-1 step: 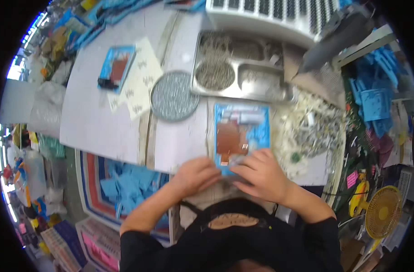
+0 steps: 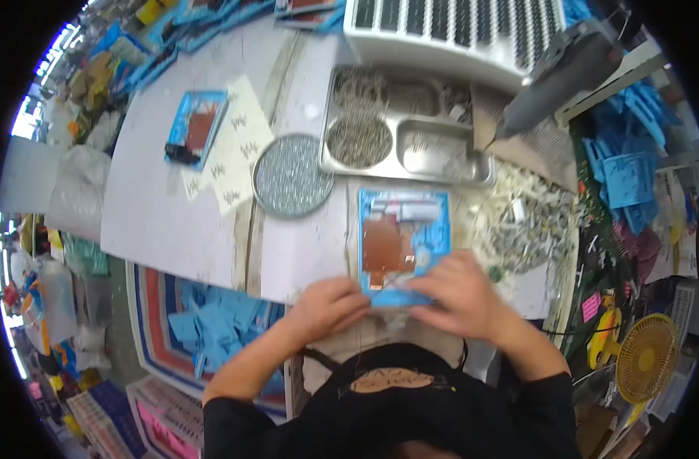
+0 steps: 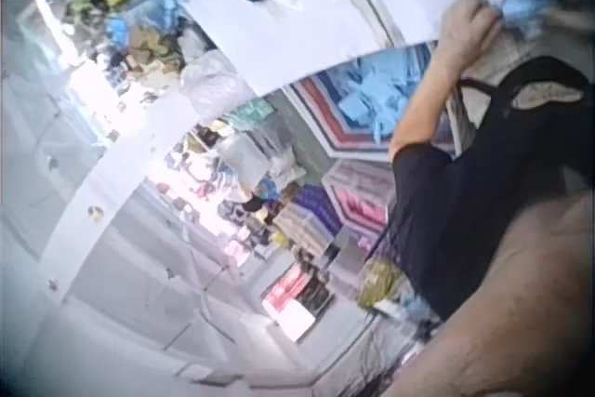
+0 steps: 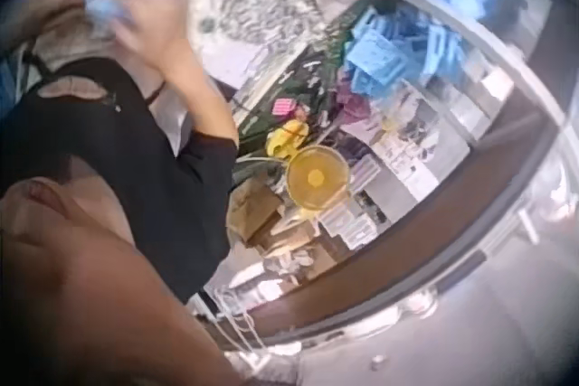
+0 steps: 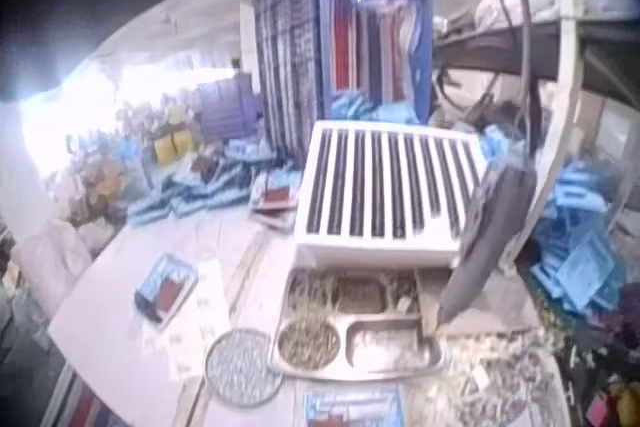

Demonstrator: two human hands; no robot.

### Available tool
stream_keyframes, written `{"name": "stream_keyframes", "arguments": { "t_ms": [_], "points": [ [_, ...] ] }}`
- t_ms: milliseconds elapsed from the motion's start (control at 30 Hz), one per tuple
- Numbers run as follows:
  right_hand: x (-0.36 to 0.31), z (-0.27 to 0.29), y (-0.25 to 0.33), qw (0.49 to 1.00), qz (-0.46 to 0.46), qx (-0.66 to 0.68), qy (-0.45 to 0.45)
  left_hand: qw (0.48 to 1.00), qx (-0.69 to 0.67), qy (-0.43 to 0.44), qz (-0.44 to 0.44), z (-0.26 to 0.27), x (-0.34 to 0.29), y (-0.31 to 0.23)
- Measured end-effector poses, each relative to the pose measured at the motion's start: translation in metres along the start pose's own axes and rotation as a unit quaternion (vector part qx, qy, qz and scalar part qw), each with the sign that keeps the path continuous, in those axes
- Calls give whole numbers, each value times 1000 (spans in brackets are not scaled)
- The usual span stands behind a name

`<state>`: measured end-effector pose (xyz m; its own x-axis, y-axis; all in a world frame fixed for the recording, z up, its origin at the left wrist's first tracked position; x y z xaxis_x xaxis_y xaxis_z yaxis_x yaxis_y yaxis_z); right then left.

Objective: Soldering components and using a power screwdriver to assemble a blue electronic device, possibly a camera shell.

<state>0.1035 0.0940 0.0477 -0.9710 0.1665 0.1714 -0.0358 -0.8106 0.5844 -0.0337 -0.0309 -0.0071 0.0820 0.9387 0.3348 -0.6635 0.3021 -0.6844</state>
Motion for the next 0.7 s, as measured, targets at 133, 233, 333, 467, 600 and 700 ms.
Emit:
{"name": "stream_keyframes", "arguments": {
  "t_ms": [133,233,333,467,600,700],
  "points": [
    [-44,153,-124,935,-257,8,-245,999,-13,33,-19,-3,5,1],
    [0,227,-154,916,-211,-38,-339,999,-21,47,-7,-2,6,3],
    [76,234,-156,933,-41,-94,-346,998,-31,48,4,-2,5,4],
    [128,230,-198,915,70,-269,-291,998,-38,46,4,-3,10,3],
    [143,220,-203,896,-31,-358,-260,998,-42,35,12,-3,7,5],
    [140,209,-186,864,23,-464,-192,999,-40,28,6,-1,10,5]
  ]
}}
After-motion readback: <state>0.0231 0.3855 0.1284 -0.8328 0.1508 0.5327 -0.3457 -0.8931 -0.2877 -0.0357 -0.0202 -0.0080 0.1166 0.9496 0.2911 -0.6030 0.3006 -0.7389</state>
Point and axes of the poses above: each hand's wrist, its own x-axis towards the middle knuckle, its own z-axis out of the back of the hand, y = z × x, the point moved 8 cm from there along x, towards the middle knuckle, and after that the axes turned 1 degree about z, right-handed, at the moved point
